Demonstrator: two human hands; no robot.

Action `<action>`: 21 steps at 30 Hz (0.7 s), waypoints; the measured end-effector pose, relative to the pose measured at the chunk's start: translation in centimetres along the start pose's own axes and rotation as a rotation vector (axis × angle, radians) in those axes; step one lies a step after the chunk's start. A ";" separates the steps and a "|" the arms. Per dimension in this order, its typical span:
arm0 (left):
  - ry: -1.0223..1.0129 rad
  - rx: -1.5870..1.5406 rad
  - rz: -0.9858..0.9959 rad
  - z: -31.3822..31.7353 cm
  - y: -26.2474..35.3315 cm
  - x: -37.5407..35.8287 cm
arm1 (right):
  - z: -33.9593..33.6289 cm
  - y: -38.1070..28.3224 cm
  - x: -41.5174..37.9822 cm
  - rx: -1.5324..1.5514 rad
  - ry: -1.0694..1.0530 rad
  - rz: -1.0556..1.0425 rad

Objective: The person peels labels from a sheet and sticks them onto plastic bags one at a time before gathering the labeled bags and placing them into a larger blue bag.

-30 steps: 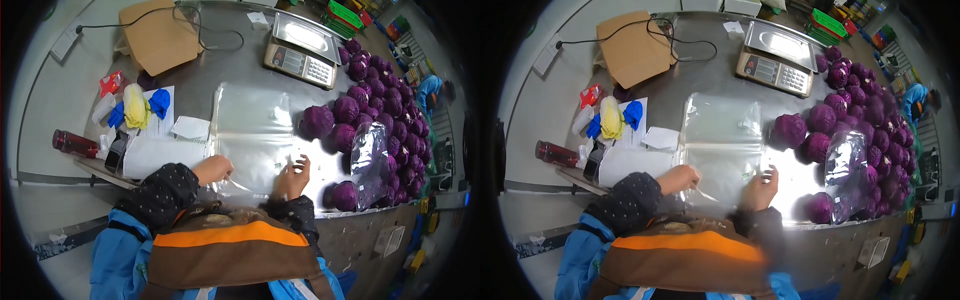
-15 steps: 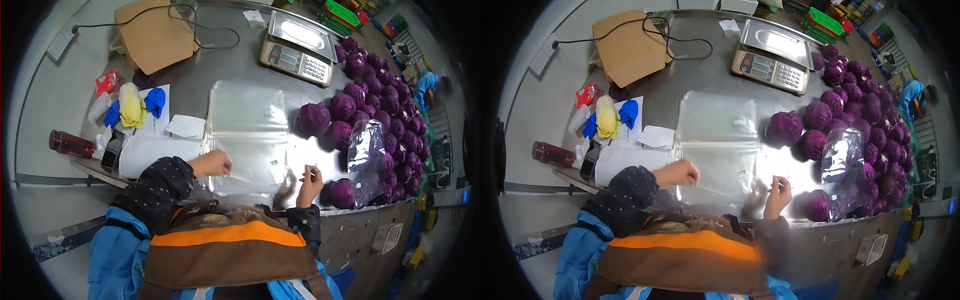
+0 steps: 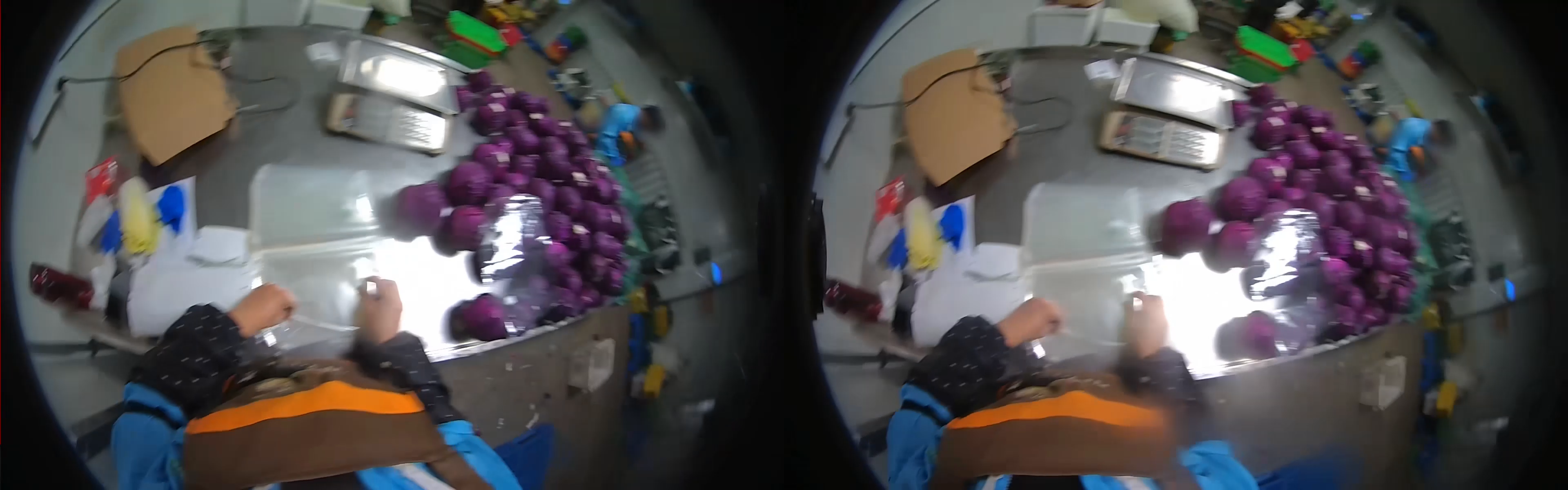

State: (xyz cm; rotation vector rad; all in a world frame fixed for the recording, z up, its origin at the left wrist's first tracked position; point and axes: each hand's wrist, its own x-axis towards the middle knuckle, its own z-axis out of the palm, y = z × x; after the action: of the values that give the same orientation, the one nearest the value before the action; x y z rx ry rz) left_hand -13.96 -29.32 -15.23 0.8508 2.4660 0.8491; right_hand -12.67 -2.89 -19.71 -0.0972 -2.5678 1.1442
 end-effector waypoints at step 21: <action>0.195 0.148 -0.386 -10.2 -5.2 -9.4 | -3.0 -11.2 1.7 0.410 -0.394 -0.106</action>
State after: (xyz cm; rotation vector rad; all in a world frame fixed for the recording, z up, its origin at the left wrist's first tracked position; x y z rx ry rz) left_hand -14.64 -42.98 -9.50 0.3252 2.7627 0.6411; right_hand -12.52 -8.00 -9.16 0.3916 -2.5460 1.7637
